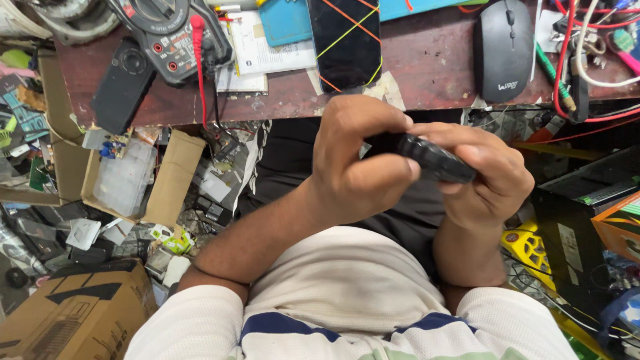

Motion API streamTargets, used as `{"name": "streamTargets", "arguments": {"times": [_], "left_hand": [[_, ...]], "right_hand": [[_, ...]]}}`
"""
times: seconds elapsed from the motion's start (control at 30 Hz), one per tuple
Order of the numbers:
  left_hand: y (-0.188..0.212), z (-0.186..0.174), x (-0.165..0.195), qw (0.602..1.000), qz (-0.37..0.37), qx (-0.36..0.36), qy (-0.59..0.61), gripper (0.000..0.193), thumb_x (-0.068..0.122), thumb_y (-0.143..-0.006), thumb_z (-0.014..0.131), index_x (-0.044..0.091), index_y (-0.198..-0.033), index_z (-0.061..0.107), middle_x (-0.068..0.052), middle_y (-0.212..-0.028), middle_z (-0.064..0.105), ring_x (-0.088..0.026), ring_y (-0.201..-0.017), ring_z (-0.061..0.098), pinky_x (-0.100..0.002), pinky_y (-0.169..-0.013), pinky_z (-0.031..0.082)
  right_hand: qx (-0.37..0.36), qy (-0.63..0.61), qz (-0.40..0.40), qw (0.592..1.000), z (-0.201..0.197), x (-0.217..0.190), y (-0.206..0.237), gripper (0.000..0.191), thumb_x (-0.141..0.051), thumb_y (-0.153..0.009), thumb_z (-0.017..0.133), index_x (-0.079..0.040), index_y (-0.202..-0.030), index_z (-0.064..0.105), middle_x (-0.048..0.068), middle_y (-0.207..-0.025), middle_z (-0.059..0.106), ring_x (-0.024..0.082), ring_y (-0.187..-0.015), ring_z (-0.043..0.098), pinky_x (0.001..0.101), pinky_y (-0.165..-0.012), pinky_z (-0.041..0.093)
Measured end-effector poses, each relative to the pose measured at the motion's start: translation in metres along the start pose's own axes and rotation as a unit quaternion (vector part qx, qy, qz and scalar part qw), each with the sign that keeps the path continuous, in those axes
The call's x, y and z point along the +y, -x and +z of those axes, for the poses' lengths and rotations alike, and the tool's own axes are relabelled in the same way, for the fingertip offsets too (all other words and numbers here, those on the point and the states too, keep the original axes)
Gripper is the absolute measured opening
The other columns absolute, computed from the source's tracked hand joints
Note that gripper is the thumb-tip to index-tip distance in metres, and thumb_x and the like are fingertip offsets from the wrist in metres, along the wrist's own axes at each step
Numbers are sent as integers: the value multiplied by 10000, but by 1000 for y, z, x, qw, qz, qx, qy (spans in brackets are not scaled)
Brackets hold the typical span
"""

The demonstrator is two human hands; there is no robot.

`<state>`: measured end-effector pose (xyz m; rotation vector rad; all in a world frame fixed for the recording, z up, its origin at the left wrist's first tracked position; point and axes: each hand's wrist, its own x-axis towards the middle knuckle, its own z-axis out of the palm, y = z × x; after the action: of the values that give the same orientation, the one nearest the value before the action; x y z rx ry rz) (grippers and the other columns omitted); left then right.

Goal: The person sits at a cluttered workbench and disassembles a feature phone. They pry open the back cover by hand, unscrew screws with a screwdriver, remove the battery, and use a pry tool to separate the internal board and speaker from the housing.

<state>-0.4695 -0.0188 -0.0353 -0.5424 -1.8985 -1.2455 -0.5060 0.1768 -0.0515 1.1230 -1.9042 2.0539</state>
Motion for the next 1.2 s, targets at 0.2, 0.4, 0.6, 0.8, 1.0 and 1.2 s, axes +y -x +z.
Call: {"name": "streamTargets", "arguments": {"times": [0.2,0.4,0.6,0.8,1.0,1.2], "left_hand": [[-7,-7,9,991,108,-9,-75,423,144,-886,831,218,-1187,543,-105,-1212,560,-277,-990,619,-422,-798,529],[-10,-8,17,988,111,-13,-104,400,165,-949,809,250,-1222,530,-80,-1216,561,-260,-1001,620,-412,-825,528],[-14,-5,19,995,62,-32,-74,397,179,-929,814,216,-1200,526,-91,-1184,574,-278,-1005,632,-454,-855,523],[-15,-4,26,996,4,-44,-71,400,78,-939,789,161,-1194,493,-108,-1236,574,-309,-1123,652,-486,-992,537],[-16,-5,25,997,-16,-55,-47,421,41,-951,792,122,-1206,467,-141,-1253,578,-335,-1137,667,-453,-954,578],[-19,-9,23,997,-34,-60,-44,427,1,-929,799,64,-1196,472,-178,-1188,608,-372,-1097,694,-417,-952,625]], "right_hand": [[43,-86,5,995,15,-3,12,347,-239,-1045,676,-237,-1383,600,215,-1156,694,410,-1050,733,518,-916,649],[70,-97,10,993,25,-8,13,249,-200,-1087,597,-230,-1330,554,226,-1129,678,418,-1017,732,530,-886,665],[93,18,-45,994,16,1,20,435,-325,-1013,680,-210,-1413,555,178,-1067,692,354,-894,740,449,-803,658],[100,140,-60,983,18,-8,28,473,-327,-1039,689,-244,-1487,561,143,-1095,639,347,-919,745,396,-793,656],[80,171,-89,978,16,-7,23,473,-270,-1032,717,-196,-1474,568,156,-1091,652,358,-908,751,421,-776,670],[57,197,-80,976,17,-10,21,434,-218,-1047,729,-145,-1448,582,158,-1119,659,370,-943,764,413,-784,655]]}}
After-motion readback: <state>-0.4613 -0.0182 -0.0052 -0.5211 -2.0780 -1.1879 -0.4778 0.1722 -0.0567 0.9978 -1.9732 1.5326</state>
